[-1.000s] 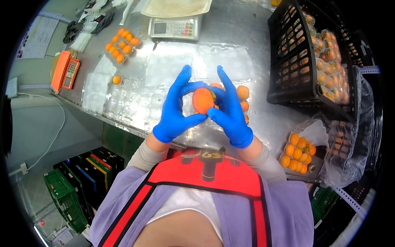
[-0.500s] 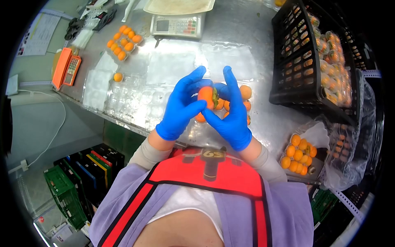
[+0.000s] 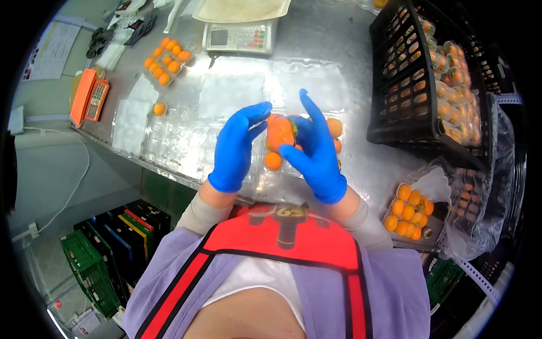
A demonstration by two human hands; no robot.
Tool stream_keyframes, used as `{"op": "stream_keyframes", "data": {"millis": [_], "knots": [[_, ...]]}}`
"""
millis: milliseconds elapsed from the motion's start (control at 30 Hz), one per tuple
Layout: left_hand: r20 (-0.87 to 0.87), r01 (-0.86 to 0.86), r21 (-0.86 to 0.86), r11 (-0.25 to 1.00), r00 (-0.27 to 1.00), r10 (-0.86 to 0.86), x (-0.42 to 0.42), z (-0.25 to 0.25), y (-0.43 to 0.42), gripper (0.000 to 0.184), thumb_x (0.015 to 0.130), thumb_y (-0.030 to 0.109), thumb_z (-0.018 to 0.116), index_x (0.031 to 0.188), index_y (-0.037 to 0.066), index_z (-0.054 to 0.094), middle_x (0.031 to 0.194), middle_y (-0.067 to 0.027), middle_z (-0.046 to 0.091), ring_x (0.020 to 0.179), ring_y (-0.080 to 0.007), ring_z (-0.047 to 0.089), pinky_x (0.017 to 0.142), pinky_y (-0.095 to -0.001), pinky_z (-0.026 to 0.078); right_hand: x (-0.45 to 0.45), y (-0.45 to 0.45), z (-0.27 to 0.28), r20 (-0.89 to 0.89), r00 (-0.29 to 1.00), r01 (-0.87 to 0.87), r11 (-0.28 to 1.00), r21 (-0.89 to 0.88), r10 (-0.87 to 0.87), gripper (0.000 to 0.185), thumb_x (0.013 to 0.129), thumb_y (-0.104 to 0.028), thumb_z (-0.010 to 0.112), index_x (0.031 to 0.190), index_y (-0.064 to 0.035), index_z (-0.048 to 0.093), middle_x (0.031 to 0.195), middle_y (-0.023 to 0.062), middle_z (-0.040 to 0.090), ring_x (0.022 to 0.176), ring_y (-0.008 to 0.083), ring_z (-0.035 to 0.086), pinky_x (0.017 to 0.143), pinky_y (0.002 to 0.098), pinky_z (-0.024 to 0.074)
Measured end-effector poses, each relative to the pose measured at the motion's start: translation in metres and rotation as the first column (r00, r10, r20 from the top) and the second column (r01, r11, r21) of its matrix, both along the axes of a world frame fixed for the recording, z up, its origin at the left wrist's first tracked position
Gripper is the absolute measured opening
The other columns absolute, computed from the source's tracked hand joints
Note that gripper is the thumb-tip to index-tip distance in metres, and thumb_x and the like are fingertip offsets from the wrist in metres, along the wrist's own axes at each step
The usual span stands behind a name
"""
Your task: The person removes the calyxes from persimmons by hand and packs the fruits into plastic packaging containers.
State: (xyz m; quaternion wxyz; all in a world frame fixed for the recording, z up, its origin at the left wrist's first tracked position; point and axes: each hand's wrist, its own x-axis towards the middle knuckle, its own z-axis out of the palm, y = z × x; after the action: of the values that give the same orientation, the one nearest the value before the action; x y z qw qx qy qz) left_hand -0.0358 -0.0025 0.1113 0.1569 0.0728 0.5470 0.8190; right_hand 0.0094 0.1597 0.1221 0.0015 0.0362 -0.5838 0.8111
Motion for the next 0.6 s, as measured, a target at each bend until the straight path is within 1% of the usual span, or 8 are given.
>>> {"op": "stream_keyframes", "data": {"millis": [33, 100, 133, 200, 267, 333, 467, 600], "knots": [[-0.003, 0.003, 0.003, 1.000, 1.000, -0.003, -0.001, -0.003, -0.001, 0.047, 0.091, 0.035, 0.054, 0.128, 0.007, 0.048, 0.125, -0.0104, 0.053, 0.119, -0.0219, 0.047, 0.102, -0.0380, 0.034, -0.001, 0.001, -0.002, -0.003, 1.000, 0.003, 1.000, 0.003, -0.003, 0.083, 0.080, -0.011, 0.065, 0.145, -0.0074, 0.014, 0.119, 0.0126, 0.052, 0.110, 0.0228, 0.053, 0.095, 0.0345, 0.0412], [-0.481, -0.085, -0.251, 0.964, 0.875, -0.048, -0.002, -0.005, -0.001, 0.061, 0.079, 0.037, 0.068, 0.129, 0.008, 0.047, 0.132, -0.0148, 0.047, 0.128, -0.0282, 0.038, 0.104, -0.0411, 0.031, -0.002, 0.003, -0.006, 0.179, 0.968, -0.072, 0.876, -0.478, 0.177, 0.078, 0.081, -0.023, 0.060, 0.145, -0.0073, 0.018, 0.124, 0.0143, 0.050, 0.112, 0.0250, 0.052, 0.094, 0.0363, 0.0429], [-0.481, -0.079, -0.246, 0.966, 0.875, -0.051, 0.000, -0.003, 0.002, 0.061, 0.079, 0.037, 0.068, 0.129, 0.008, 0.047, 0.132, -0.0148, 0.047, 0.128, -0.0282, 0.038, 0.104, -0.0411, 0.031, -0.003, 0.005, -0.005, 0.181, 0.969, -0.067, 0.879, -0.472, 0.170, 0.078, 0.081, -0.023, 0.060, 0.145, -0.0073, 0.018, 0.124, 0.0143, 0.050, 0.112, 0.0250, 0.052, 0.094, 0.0363, 0.0429], [-0.623, -0.162, -0.379, 0.911, 0.772, -0.122, 0.002, 0.003, 0.009, 0.077, 0.065, 0.038, 0.079, 0.129, 0.008, 0.048, 0.138, -0.0187, 0.038, 0.133, -0.0340, 0.029, 0.106, -0.0443, 0.028, -0.005, 0.009, -0.004, 0.170, 0.897, -0.172, 0.677, -0.715, 0.408, 0.074, 0.082, -0.033, 0.053, 0.144, -0.0072, 0.021, 0.126, 0.0149, 0.048, 0.112, 0.0266, 0.052, 0.091, 0.0374, 0.0448], [-0.635, -0.171, -0.354, 0.919, 0.766, -0.102, 0.004, -0.002, 0.015, 0.082, 0.061, 0.039, 0.082, 0.128, 0.009, 0.048, 0.141, -0.0201, 0.033, 0.132, -0.0376, 0.028, 0.106, -0.0463, 0.027, -0.004, 0.007, -0.012, 0.143, 0.891, -0.187, 0.634, -0.750, 0.432, 0.071, 0.083, -0.035, 0.050, 0.143, -0.0064, 0.023, 0.127, 0.0151, 0.047, 0.109, 0.0273, 0.054, 0.089, 0.0369, 0.0466], [-0.668, -0.249, -0.410, 0.878, 0.737, -0.103, 0.006, 0.003, 0.018, 0.079, 0.061, 0.039, 0.082, 0.127, 0.009, 0.050, 0.141, -0.0201, 0.033, 0.132, -0.0381, 0.028, 0.105, -0.0472, 0.027, -0.003, 0.006, -0.015, 0.185, 0.868, -0.075, 0.489, -0.869, 0.461, 0.065, 0.083, -0.033, 0.051, 0.139, -0.0072, 0.029, 0.121, 0.0202, 0.051, 0.096, 0.0334, 0.058, 0.085, 0.0422, 0.0494], [-0.682, -0.308, -0.407, 0.860, 0.729, -0.062, 0.007, 0.003, 0.022, 0.074, 0.061, 0.038, 0.082, 0.123, 0.010, 0.053, 0.140, -0.0207, 0.034, 0.132, -0.0389, 0.029, 0.104, -0.0482, 0.028, -0.003, 0.007, -0.022, 0.168, 0.870, -0.105, 0.506, -0.856, 0.464, 0.062, 0.083, -0.033, 0.051, 0.135, -0.0043, 0.034, 0.121, 0.0201, 0.051, 0.097, 0.0338, 0.058, 0.086, 0.0427, 0.0492], [-0.706, -0.352, -0.417, 0.838, 0.706, -0.055, 0.006, -0.001, 0.023, 0.067, 0.062, 0.037, 0.081, 0.118, 0.010, 0.055, 0.139, -0.0213, 0.035, 0.131, -0.0404, 0.029, 0.104, -0.0491, 0.028, -0.004, 0.006, -0.023, 0.171, 0.879, -0.123, 0.557, -0.821, 0.445, 0.062, 0.084, -0.033, 0.050, 0.135, -0.0028, 0.033, 0.120, 0.0183, 0.050, 0.095, 0.0282, 0.059, 0.085, 0.0385, 0.0496]]}}
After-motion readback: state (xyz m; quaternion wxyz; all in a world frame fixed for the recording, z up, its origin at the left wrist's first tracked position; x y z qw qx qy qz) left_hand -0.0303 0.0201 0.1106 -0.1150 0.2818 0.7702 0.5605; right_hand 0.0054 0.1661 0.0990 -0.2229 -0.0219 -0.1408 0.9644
